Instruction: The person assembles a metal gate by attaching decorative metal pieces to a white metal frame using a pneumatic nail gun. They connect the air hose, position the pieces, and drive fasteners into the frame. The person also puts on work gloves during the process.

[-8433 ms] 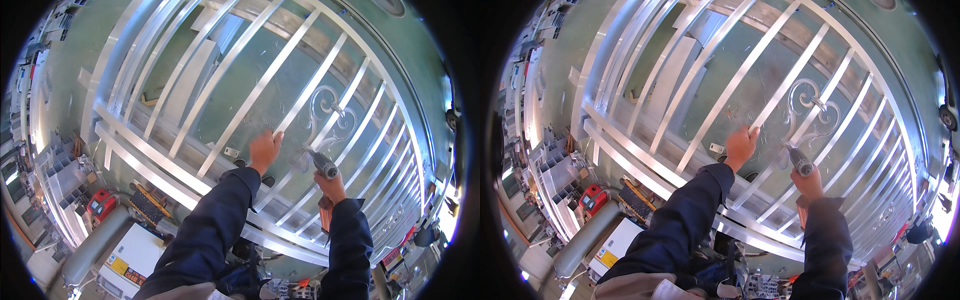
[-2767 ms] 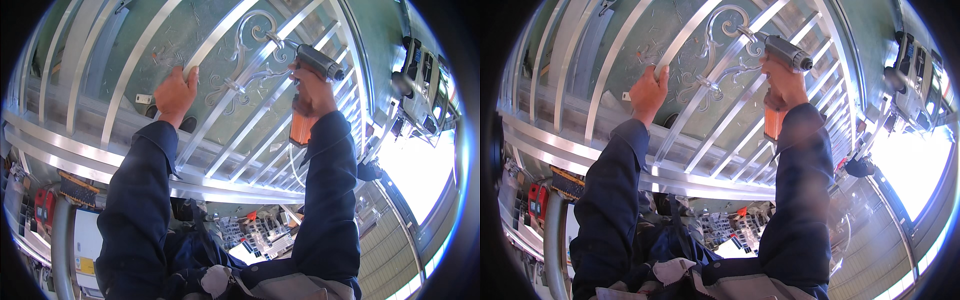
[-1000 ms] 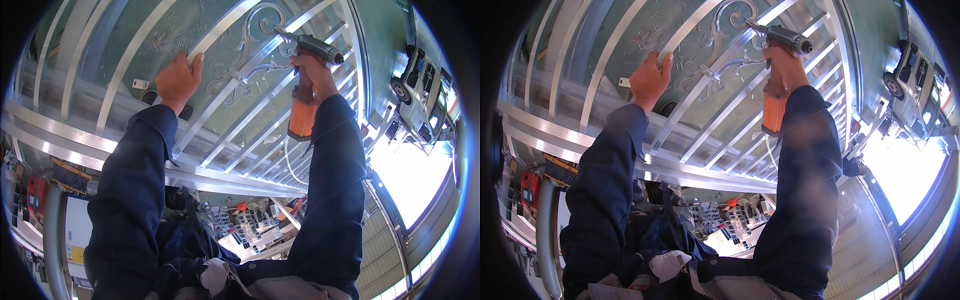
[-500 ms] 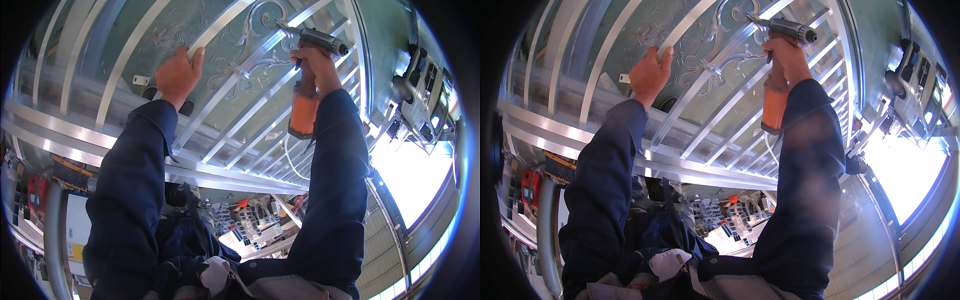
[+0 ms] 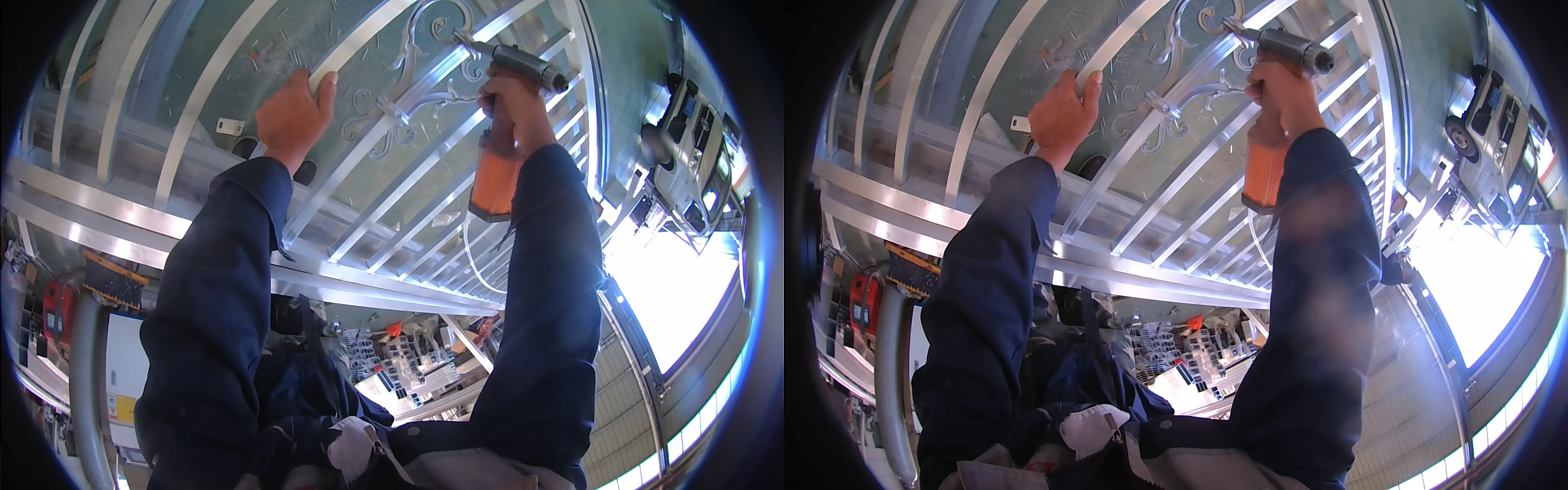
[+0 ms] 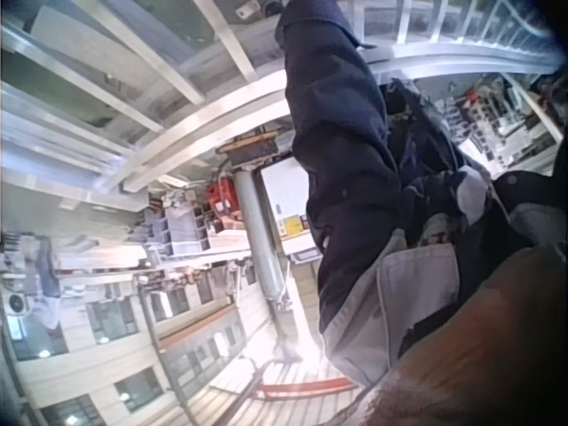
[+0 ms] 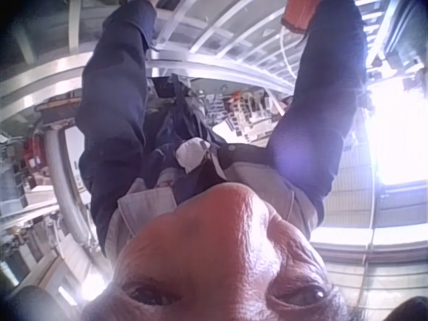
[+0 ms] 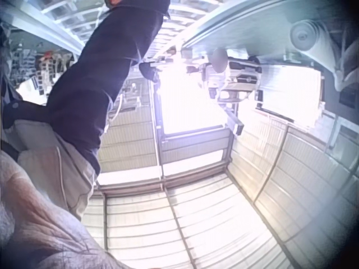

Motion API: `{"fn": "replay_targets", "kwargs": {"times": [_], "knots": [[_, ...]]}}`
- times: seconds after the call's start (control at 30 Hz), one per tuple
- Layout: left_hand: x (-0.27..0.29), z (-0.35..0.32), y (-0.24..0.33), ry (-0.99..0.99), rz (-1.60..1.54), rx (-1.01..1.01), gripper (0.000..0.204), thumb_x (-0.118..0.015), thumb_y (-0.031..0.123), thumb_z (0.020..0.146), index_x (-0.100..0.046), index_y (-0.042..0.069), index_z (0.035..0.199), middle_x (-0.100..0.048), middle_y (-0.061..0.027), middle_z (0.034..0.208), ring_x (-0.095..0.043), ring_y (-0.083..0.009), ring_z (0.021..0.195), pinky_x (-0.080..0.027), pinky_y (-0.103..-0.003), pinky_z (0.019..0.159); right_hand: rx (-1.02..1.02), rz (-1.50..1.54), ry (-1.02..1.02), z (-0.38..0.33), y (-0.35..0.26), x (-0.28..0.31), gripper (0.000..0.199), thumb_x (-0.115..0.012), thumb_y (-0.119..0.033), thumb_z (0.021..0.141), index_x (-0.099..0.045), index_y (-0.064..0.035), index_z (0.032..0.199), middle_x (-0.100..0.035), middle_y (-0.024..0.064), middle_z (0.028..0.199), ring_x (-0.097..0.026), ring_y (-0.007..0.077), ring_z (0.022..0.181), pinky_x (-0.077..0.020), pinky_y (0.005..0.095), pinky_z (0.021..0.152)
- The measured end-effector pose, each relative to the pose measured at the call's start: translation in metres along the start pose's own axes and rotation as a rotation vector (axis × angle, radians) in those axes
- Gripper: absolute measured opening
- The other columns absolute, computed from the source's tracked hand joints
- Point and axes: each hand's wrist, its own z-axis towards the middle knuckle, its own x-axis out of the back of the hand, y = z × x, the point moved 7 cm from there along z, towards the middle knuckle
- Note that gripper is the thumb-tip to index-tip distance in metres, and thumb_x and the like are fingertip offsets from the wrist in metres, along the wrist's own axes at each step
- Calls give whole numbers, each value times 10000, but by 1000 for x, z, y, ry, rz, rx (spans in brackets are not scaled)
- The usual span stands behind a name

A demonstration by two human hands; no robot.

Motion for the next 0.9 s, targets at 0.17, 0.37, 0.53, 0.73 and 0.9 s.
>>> {"fn": "replay_targets", "kwargs": {"times": [0.17,0.37,0.53,0.73,0.9], "knots": [[0,1,2,4,-20,-12,506,-496,567,977,-617,77,982,-722,-173,806,-703,-395,697,-550,-517,597,98,11,74,2,19,-5,422,-729,-54,785,-629,-18,1193,-697,113,993,-701,231,903,-542,342,832],[1,3,4,-50,7,-3,502,-486,554,986,-615,71,1026,-723,-176,813,-706,-393,708,-552,-503,608,148,35,72,-5,27,8,414,-677,-44,819,-602,-15,1226,-711,138,1090,-693,243,916,-542,352,823],[2,2,1,-6,-24,-6,483,-490,551,985,-629,91,1041,-722,-166,806,-707,-389,719,-554,-497,618,51,192,47,-41,31,37,402,-703,-87,815,-631,-28,1207,-664,69,928,-624,184,867,-502,337,727],[0,3,1,17,62,-3,492,-489,565,984,-654,104,1033,-727,-129,802,-707,-383,772,-546,-512,669,50,60,76,-73,68,67,390,-678,-96,885,-612,-14,1261,-703,94,1109,-659,208,940,-527,331,810],[5,1,7,94,85,-82,483,-503,563,972,-657,105,978,-722,-145,789,-705,-397,723,-549,-512,626,227,-133,117,-121,128,56,267,-670,-104,904,-695,-56,1165,-705,52,1024,-617,112,827,-501,280,699]]}}
